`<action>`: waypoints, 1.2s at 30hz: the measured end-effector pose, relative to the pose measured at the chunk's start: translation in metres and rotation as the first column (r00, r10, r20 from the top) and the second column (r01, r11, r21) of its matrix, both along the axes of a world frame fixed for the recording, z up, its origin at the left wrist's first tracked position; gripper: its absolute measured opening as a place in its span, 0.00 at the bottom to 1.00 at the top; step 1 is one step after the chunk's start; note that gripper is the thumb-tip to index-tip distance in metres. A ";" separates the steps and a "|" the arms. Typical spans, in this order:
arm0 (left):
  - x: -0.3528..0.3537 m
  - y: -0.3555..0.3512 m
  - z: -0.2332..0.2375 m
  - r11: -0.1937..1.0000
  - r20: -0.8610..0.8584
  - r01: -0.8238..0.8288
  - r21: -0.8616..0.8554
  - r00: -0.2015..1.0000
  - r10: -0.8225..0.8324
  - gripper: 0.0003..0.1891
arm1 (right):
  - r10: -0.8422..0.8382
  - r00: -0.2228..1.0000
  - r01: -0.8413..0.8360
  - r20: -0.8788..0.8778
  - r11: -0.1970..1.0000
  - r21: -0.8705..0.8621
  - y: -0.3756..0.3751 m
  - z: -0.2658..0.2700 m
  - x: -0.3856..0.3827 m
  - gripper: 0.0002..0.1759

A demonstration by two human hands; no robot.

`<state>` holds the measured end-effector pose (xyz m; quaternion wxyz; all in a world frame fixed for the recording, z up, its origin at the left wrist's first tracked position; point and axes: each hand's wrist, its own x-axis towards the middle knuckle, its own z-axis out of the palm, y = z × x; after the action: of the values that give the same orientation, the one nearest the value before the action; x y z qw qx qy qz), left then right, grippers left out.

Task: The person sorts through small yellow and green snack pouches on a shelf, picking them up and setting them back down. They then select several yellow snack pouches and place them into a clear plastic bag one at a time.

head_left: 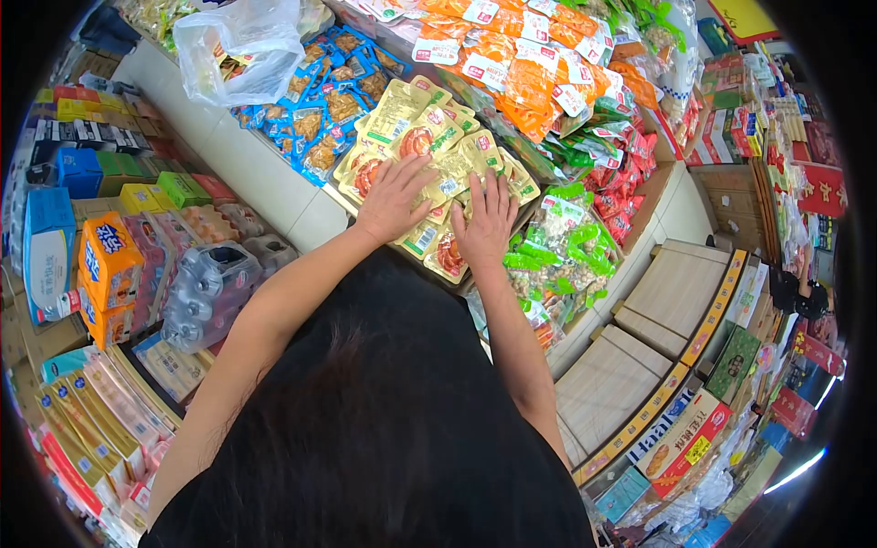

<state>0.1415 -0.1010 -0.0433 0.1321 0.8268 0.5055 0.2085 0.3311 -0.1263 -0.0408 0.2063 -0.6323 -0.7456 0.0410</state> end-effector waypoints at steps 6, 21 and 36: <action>0.000 0.000 0.001 1.000 -0.003 0.003 0.002 1.000 -0.003 0.27 | 0.000 1.000 0.000 0.003 1.000 0.003 0.000 0.000 0.000 0.32; 0.000 0.001 0.000 1.000 0.007 0.009 0.001 1.000 -0.009 0.27 | 0.001 1.000 -0.001 -0.020 0.999 0.033 0.001 0.001 0.000 0.32; 0.001 0.001 0.002 1.000 -0.009 0.006 -0.012 1.000 -0.006 0.27 | -0.001 1.000 0.001 -0.016 1.000 0.023 0.001 0.000 0.001 0.33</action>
<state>0.1424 -0.1002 -0.0412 0.1353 0.8283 0.5050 0.2016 0.3323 -0.1255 -0.0408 0.2197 -0.6299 -0.7440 0.0373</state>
